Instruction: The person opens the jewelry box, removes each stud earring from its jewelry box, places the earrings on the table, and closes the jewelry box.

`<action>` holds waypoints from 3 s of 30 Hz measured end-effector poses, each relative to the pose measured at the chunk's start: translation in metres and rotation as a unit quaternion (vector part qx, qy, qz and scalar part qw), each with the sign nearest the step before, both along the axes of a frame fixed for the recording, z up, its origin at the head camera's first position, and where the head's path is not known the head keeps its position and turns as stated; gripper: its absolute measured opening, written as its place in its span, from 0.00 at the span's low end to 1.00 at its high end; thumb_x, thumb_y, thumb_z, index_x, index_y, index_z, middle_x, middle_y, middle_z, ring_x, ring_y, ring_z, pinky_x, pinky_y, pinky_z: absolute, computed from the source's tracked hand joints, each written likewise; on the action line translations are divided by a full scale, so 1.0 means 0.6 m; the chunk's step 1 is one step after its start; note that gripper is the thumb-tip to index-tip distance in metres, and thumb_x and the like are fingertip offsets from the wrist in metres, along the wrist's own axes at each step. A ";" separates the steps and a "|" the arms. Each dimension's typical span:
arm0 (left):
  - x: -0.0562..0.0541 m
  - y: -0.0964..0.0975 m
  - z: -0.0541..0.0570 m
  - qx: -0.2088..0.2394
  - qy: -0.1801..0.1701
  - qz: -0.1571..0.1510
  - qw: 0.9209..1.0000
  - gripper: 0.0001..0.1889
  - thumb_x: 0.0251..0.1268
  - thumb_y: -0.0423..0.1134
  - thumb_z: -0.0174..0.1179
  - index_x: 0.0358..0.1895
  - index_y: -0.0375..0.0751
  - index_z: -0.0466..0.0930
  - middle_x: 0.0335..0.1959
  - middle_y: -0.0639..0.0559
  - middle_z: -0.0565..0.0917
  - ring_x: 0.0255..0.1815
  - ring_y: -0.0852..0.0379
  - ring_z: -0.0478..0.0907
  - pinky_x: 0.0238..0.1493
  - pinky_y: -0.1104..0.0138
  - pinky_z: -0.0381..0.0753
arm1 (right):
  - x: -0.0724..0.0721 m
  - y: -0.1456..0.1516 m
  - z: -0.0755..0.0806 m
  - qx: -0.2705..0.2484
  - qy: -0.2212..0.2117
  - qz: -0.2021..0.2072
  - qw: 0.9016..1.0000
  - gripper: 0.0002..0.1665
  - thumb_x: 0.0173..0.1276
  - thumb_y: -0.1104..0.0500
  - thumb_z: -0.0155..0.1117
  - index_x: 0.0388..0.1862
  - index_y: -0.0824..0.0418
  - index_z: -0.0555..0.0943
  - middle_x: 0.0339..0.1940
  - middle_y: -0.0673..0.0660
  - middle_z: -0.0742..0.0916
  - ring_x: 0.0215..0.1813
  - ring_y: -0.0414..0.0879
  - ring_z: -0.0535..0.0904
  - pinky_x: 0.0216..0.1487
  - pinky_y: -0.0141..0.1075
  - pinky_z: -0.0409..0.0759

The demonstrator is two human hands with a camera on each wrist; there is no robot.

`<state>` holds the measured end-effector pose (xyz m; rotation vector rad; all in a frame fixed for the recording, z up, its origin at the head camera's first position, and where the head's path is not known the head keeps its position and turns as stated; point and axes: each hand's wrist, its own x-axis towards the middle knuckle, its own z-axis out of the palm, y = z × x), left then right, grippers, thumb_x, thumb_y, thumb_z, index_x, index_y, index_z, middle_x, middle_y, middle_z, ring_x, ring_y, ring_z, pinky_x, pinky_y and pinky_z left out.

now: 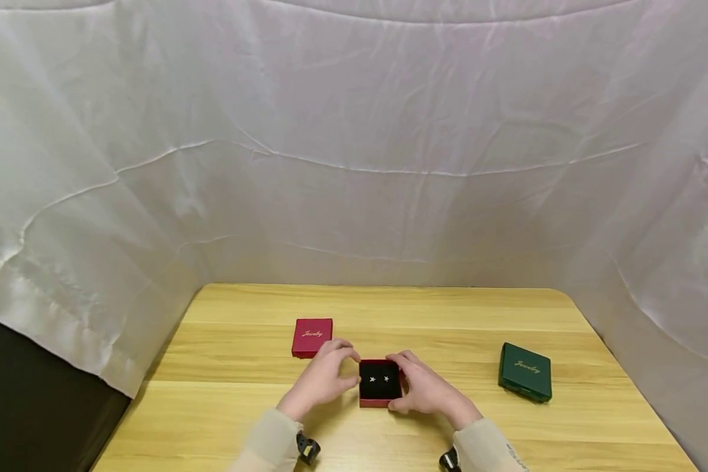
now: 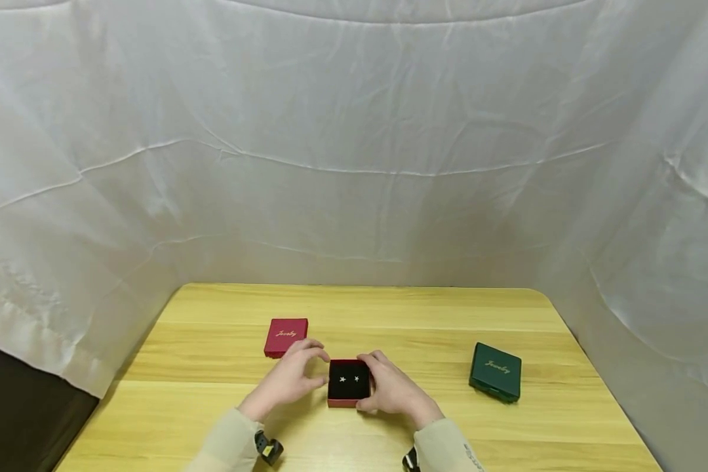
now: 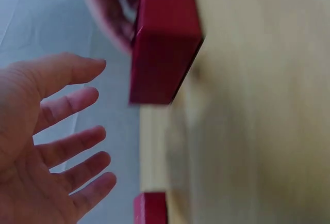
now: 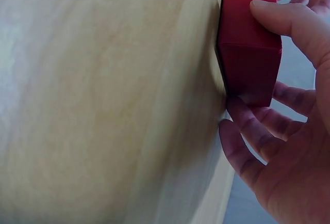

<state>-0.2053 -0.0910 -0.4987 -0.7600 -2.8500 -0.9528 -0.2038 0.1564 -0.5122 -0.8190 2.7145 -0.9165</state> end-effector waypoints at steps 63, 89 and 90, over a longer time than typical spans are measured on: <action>0.004 -0.132 -0.018 0.001 -0.006 0.078 0.997 0.05 0.52 0.29 0.70 0.26 0.44 0.85 0.31 0.55 0.79 0.35 0.54 0.75 0.41 0.56 0.78 | -0.006 0.002 -0.001 0.003 -0.013 0.002 1.000 0.51 0.47 0.54 0.82 0.68 0.66 0.68 0.53 0.51 0.76 0.47 0.45 0.72 0.52 0.43 0.76; 0.016 -0.178 -0.037 -0.031 -0.018 0.123 0.992 0.07 0.45 0.26 0.74 0.24 0.42 0.87 0.29 0.55 0.79 0.36 0.51 0.77 0.47 0.51 0.78 | -0.004 0.001 -0.003 0.003 -0.016 0.004 1.000 0.51 0.48 0.54 0.81 0.69 0.66 0.68 0.55 0.52 0.76 0.49 0.45 0.73 0.55 0.46 0.76; 0.016 -0.179 -0.036 -0.032 -0.020 0.123 0.992 0.07 0.44 0.27 0.74 0.26 0.41 0.87 0.30 0.54 0.79 0.37 0.50 0.77 0.47 0.51 0.78 | -0.004 0.001 -0.002 0.003 -0.016 0.003 1.000 0.51 0.48 0.54 0.81 0.69 0.66 0.68 0.55 0.52 0.76 0.49 0.46 0.73 0.55 0.46 0.76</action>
